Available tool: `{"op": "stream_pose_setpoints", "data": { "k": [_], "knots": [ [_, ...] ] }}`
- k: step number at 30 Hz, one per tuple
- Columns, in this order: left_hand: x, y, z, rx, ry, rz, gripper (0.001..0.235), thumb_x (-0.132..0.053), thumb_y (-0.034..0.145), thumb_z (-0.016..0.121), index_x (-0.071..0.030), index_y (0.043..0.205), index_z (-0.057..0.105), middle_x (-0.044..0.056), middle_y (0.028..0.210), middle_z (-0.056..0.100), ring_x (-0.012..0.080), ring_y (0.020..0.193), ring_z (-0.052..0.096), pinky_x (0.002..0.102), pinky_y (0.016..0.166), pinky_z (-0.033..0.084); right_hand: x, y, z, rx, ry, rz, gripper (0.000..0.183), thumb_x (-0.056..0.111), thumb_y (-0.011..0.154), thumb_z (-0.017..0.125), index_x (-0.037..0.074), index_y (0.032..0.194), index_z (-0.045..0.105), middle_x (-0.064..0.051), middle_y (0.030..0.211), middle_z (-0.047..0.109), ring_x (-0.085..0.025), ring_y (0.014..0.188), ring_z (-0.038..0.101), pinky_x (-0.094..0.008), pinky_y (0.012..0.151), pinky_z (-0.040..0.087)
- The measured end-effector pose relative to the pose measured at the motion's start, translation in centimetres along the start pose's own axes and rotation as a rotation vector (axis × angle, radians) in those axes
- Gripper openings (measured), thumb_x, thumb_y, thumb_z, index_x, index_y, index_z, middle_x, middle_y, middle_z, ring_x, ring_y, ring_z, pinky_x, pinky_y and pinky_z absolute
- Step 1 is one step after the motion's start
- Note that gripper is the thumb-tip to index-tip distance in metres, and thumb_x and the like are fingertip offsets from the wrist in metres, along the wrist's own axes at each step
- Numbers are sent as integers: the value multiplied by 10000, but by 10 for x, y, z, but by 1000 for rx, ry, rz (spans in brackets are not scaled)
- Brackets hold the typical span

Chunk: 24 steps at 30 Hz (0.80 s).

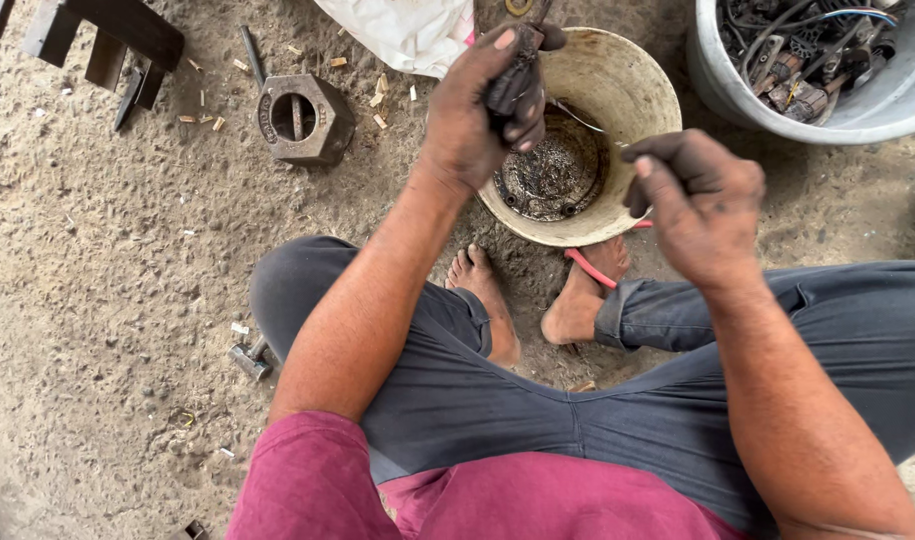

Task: The person sits on the ground and uses pliers to scrape and clean dark metal parts retrieved from a bucket. They repeatedly pick up the parts, scrape off debris with the pliers, and place them back into the bucket.

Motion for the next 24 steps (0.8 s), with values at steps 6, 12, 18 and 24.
{"op": "stream_pose_setpoints", "data": {
  "k": [6,12,18,24],
  "knots": [
    [8,5,-49,-466,-160,-6,515,-355,1006,532,2,1365,440,123,935,607,168,671,590,341,533,516,1,-7,14,117,-263,-104,74,79,1007,696,68,1062,744,-71,844,744,-163,740,697,-319,661,572],
    [-1,11,-53,-292,-85,200,497,-306,1013,521,16,1385,451,144,1022,644,218,866,638,398,726,566,-1,-2,41,277,-419,-99,161,120,912,754,36,1042,712,-122,929,753,-319,866,746,-425,822,570],
    [3,-3,-4,-40,470,203,348,-224,1038,723,36,1253,640,113,1135,730,186,1052,700,359,952,603,16,10,25,124,-260,-274,408,125,945,777,-80,1250,600,-229,1134,710,-370,1083,713,-427,933,555],
    [10,4,-5,-105,611,274,276,-222,986,818,22,1071,722,93,975,776,180,895,768,348,802,665,-30,3,35,69,40,51,178,96,1083,694,1,1231,725,-83,1017,752,-162,893,713,-304,803,601]
  ]
}}
Point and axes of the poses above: each hand's wrist, its own y-axis towards the middle knuckle, its own z-axis out of the palm, x = y × z, the point moved 8 cm from there along y, towards the middle knuckle
